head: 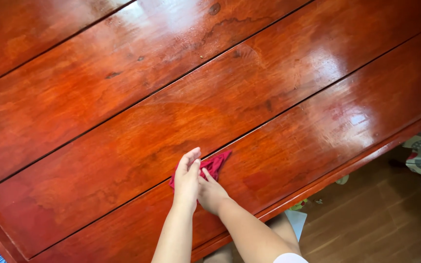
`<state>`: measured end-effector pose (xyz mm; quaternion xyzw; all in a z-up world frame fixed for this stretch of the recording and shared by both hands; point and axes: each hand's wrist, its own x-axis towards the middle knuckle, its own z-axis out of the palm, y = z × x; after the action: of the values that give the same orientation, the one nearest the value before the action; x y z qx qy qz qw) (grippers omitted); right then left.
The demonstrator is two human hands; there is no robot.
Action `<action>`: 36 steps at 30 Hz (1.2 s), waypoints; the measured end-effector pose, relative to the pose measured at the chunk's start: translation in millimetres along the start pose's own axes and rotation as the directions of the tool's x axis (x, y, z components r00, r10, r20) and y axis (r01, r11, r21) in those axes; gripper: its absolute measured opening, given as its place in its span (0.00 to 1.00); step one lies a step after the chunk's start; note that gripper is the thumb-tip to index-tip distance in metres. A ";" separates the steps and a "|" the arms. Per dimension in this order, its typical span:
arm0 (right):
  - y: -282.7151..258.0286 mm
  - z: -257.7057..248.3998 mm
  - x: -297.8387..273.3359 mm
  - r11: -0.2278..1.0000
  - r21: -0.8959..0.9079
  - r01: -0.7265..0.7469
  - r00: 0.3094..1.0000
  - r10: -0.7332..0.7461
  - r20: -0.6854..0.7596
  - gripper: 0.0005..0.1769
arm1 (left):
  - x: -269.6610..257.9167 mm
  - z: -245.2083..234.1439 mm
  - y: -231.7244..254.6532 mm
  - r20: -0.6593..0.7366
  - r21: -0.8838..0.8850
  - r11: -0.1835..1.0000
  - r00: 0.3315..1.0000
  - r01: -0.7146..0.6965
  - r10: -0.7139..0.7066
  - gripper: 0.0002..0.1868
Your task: The person wipes a wooden surface with a red cloth, repeatedly dipping the cloth into a yellow container of water and wringing it out. The person moves the container to a nearby table and continues wiping the wooden surface.
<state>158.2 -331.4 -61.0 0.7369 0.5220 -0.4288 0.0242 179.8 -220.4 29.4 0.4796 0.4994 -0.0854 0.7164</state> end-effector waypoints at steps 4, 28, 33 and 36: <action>42.6 -8.9 3.3 0.997 0.064 -0.031 0.993 0.038 -0.116 0.30 | 12.8 26.1 -8.8 -0.011 -0.009 1.000 1.000 0.020 -0.020 0.20; 389.4 19.3 -193.3 0.444 0.651 -0.616 0.277 0.895 -0.349 0.40 | 19.2 218.8 40.1 0.098 0.154 0.973 0.983 -0.172 0.159 0.18; 351.5 37.9 -185.2 0.280 0.698 -0.659 0.134 0.957 -0.258 0.38 | 19.9 216.1 32.3 0.089 0.163 0.972 0.983 -0.172 0.159 0.18; 298.3 72.4 -181.2 0.513 0.515 -0.687 0.308 0.847 -0.433 0.40 | 11.3 218.6 33.4 0.078 0.185 0.972 0.988 -0.146 0.134 0.18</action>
<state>334.1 -637.5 -110.5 0.9889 0.0225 -0.1417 -0.0398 343.9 -367.7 49.5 0.5769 0.4302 -0.0978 0.6875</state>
